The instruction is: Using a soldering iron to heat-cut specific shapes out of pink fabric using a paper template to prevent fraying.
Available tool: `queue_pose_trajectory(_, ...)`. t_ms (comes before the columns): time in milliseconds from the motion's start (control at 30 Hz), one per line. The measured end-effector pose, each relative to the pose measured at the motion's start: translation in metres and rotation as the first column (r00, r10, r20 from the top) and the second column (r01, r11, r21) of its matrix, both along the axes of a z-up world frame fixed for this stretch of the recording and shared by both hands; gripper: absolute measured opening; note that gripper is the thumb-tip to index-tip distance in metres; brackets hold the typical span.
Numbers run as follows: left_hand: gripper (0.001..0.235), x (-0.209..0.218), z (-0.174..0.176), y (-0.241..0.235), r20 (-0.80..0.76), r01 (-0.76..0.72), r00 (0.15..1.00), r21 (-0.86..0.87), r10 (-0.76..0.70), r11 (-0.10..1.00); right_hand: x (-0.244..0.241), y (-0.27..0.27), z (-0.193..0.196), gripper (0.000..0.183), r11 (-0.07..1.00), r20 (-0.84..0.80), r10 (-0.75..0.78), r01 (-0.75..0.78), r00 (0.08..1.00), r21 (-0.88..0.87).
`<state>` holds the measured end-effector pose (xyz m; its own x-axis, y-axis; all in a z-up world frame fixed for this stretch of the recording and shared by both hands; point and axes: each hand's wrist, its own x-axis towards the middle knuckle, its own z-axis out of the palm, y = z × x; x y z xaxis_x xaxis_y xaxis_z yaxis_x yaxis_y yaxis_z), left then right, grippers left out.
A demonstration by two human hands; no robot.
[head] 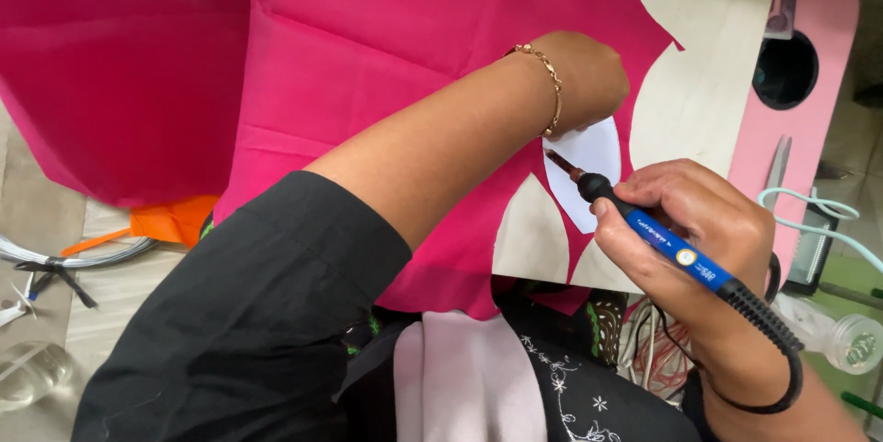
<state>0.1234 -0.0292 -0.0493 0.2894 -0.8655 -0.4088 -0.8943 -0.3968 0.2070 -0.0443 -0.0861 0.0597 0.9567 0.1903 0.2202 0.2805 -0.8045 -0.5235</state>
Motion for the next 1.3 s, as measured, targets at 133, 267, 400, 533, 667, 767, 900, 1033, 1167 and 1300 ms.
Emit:
queue_pose_trajectory(133,0.008,-0.002,0.0,0.002,0.016,0.006,1.0,-0.02,-0.006,1.0,-0.002,-0.004,-0.001,0.014,1.0,-0.021,-0.006,0.006,1.0,-0.002)
queue_pose_trajectory(267,0.011,-0.004,0.002,0.003,0.011,-0.021,1.0,-0.013,0.022,1.0,-0.003,-0.006,-0.002,0.014,1.0,-0.034,-0.012,0.012,0.999,-0.005)
queue_pose_trajectory(400,0.012,-0.005,0.005,0.006,0.019,-0.022,1.0,-0.013,0.022,1.0,-0.003,-0.007,-0.001,0.014,1.0,-0.031,0.004,-0.004,1.0,-0.003)
queue_pose_trajectory(533,0.011,-0.004,0.0,0.004,0.007,-0.027,1.0,-0.027,0.027,0.999,-0.005,-0.009,-0.001,0.013,1.0,-0.04,0.004,-0.004,0.999,0.005)
queue_pose_trajectory(667,0.013,-0.006,0.001,0.005,0.006,-0.031,1.0,-0.017,0.031,0.999,-0.006,-0.01,0.0,0.013,0.999,-0.035,0.035,-0.034,0.999,0.013)
queue_pose_trajectory(767,0.013,-0.007,0.005,0.006,0.008,-0.028,1.0,0.003,0.028,1.0,-0.006,-0.011,0.0,0.013,0.999,-0.047,0.031,-0.03,0.998,0.021)
queue_pose_trajectory(900,0.031,-0.009,0.011,0.01,0.033,-0.006,0.999,0.022,0.005,1.0,-0.006,-0.013,-0.002,0.014,0.999,-0.043,0.031,-0.03,0.999,0.015)
queue_pose_trajectory(1033,0.025,-0.013,0.015,0.012,0.02,-0.031,0.999,0.019,0.03,0.999,-0.005,-0.016,-0.003,0.014,0.998,-0.028,0.055,-0.055,0.998,0.004)
queue_pose_trajectory(1167,0.029,-0.017,0.017,0.011,0.022,-0.038,0.999,0.037,0.037,0.999,-0.004,-0.018,-0.002,0.015,0.997,-0.027,0.074,-0.074,0.997,-0.012)
queue_pose_trajectory(1300,0.026,-0.019,0.019,0.012,0.008,-0.059,0.998,0.035,0.058,0.998,-0.002,-0.02,-0.002,0.015,0.996,-0.038,0.089,-0.089,0.995,-0.002)
